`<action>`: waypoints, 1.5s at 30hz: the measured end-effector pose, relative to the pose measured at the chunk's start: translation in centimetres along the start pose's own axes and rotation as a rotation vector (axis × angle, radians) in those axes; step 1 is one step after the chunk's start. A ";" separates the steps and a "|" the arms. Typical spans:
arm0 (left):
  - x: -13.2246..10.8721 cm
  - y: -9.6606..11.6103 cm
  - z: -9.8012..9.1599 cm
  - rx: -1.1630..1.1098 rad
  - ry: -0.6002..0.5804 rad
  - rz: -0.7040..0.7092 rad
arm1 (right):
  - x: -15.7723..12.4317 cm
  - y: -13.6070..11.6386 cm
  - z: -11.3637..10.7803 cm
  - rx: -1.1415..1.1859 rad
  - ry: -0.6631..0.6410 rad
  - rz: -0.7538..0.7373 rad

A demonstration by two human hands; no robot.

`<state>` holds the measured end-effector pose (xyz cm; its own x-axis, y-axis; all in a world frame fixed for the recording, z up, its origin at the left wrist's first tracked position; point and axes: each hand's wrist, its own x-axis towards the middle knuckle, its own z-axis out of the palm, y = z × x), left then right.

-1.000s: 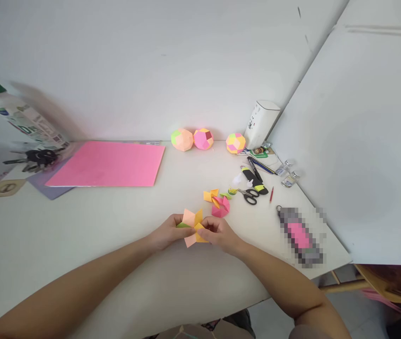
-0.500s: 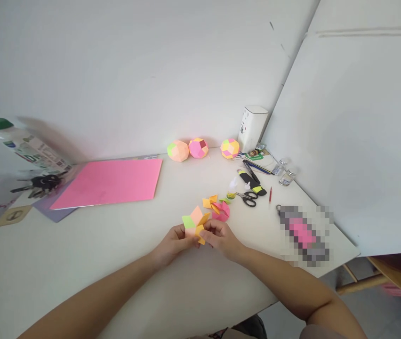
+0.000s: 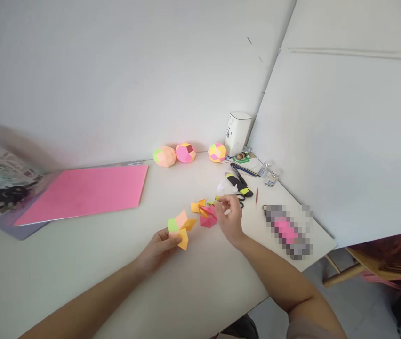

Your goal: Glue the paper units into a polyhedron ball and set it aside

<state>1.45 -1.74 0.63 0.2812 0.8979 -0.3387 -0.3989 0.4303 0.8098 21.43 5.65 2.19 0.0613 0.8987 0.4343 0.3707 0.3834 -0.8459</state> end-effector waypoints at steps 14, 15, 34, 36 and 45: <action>0.7 0.5 -0.5 -0.137 -0.084 0.024 | 3.0 3.3 -0.4 -0.229 -0.148 -0.229; 0.7 0.4 -0.5 -0.159 -0.082 0.029 | 2.5 2.4 -0.9 -0.231 -0.207 -0.294; 0.7 1.2 -0.6 -0.275 -0.130 0.059 | -0.2 -1.7 -1.5 -0.442 -0.700 -0.696; 0.7 1.2 -0.6 -0.274 -0.129 0.053 | -0.3 -1.8 -1.5 -0.450 -0.705 -0.694; 0.6 1.1 -0.6 -0.254 -0.110 0.038 | -0.3 -1.6 -1.5 -0.478 -0.780 -0.703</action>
<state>0.64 -0.63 1.02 0.3494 0.9043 -0.2455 -0.6127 0.4187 0.6703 22.24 4.46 3.92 -0.8257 0.4695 0.3127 0.4190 0.8816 -0.2172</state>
